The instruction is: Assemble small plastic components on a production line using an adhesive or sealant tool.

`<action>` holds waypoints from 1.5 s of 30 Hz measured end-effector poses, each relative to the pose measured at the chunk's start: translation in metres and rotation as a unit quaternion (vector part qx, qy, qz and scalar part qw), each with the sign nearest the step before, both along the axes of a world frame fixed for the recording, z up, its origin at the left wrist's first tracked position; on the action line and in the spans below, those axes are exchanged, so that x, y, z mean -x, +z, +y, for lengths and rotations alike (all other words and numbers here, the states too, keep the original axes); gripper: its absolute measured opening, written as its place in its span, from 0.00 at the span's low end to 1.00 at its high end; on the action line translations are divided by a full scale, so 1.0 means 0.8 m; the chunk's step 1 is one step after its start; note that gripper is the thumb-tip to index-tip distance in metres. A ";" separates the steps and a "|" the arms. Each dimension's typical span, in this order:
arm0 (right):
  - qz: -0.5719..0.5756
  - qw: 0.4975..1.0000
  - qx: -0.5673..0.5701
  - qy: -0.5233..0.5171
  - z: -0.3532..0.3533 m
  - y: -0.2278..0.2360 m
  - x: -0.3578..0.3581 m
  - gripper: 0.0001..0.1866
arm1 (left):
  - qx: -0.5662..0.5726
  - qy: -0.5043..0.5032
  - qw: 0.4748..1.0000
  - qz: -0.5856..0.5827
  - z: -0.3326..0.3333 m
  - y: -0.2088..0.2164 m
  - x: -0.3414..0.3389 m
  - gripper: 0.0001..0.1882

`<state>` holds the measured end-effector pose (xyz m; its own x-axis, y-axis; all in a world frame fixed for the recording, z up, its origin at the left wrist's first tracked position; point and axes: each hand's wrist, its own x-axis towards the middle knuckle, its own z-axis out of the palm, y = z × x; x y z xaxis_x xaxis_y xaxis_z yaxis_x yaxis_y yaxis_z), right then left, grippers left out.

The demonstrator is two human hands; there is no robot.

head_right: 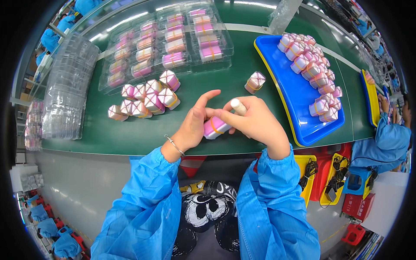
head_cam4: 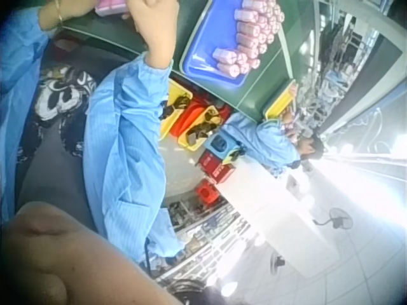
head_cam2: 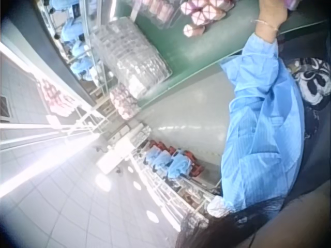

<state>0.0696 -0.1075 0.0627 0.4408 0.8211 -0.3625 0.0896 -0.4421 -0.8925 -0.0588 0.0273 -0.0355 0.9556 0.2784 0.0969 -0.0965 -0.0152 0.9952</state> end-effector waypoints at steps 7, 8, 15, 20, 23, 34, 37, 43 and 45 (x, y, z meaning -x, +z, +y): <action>-0.024 0.991 -0.121 -0.055 -0.066 -0.006 -0.031 0.17 | -0.524 0.382 0.757 -0.077 0.004 0.049 0.047 0.20; -0.043 0.987 -0.147 -0.052 -0.073 -0.008 -0.034 0.17 | -0.553 0.404 0.729 -0.009 0.007 0.054 0.056 0.21; -0.219 0.955 -0.198 -0.033 -0.083 -0.018 -0.048 0.20 | -0.627 0.368 0.681 0.089 0.053 0.041 0.072 0.25; -0.218 0.967 -0.132 -0.016 -0.073 -0.019 -0.041 0.20 | -0.646 0.373 0.663 0.068 0.046 0.048 0.070 0.23; -0.256 0.956 -0.139 -0.045 -0.065 -0.003 -0.027 0.20 | -0.629 0.369 0.683 0.035 0.041 0.046 0.071 0.25; -0.047 0.849 -0.523 -0.068 -0.019 0.033 -0.006 0.09 | -0.157 0.142 0.975 -0.065 -0.025 0.027 0.018 0.24; 0.011 0.840 -0.538 -0.065 0.005 0.027 0.005 0.09 | -0.132 0.093 0.987 -0.024 -0.025 0.017 0.020 0.23; 0.033 0.867 -0.496 -0.029 0.034 0.005 0.017 0.09 | -0.213 0.110 0.971 -0.010 -0.027 0.030 0.021 0.25; 0.038 0.873 -0.486 -0.028 0.040 0.004 0.024 0.08 | -0.201 0.116 0.972 -0.023 -0.029 0.025 0.021 0.25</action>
<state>0.0506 -0.0751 0.0658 0.4944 0.7359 0.4626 0.0154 0.5247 -0.8512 -0.0753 0.0044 -0.0156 0.8632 0.4171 0.2844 -0.0889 -0.4289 0.8990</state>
